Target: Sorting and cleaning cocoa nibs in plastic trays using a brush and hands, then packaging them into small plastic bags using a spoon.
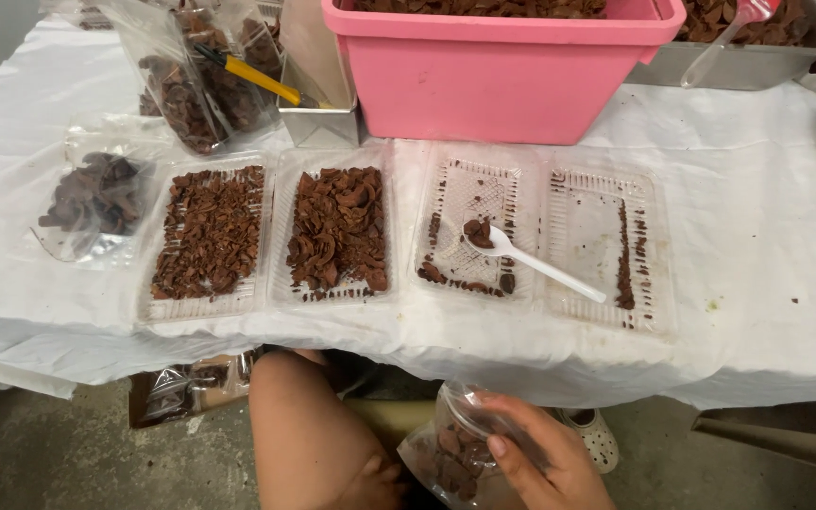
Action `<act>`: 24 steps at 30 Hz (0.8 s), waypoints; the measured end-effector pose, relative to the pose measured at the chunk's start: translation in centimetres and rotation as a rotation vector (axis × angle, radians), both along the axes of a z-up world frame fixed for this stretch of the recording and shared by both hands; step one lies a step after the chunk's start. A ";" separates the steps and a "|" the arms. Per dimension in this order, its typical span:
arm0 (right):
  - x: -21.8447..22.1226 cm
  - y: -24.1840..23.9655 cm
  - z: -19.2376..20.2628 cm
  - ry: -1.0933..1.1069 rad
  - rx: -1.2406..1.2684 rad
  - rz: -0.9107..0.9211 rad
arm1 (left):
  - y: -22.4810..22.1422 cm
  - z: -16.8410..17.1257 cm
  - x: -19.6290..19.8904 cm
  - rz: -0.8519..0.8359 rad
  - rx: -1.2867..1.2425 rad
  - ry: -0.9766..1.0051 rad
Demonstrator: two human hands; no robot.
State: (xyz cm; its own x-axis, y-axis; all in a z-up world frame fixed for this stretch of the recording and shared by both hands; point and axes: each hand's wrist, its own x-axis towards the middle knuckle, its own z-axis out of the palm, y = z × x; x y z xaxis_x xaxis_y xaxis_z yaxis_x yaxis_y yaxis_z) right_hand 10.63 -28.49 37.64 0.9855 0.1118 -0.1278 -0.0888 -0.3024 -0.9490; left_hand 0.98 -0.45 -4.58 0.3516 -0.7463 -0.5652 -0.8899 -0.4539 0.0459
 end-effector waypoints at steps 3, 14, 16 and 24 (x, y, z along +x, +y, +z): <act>0.0 0.1 0.5 0.075 0.019 -0.027 | 0.2 2.4 3.0 0.059 -0.080 0.031; -0.4 -0.1 1.7 0.170 -0.002 -0.116 | -4.3 7.9 6.3 0.237 0.171 0.144; -0.6 -0.1 2.1 0.134 -0.089 -0.103 | -4.5 6.0 5.5 0.275 0.099 0.068; -1.0 -1.5 0.1 0.067 -0.021 -0.139 | -6.2 13.9 8.7 0.499 0.211 0.116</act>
State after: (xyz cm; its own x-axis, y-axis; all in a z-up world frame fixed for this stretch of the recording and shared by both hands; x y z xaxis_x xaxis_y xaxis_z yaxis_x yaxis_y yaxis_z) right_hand 9.66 -30.02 37.77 0.9804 -0.0282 -0.1950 -0.1943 -0.3030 -0.9330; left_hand 9.71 -6.67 9.28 0.5599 -0.3713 -0.7407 -0.5588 -0.8293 -0.0066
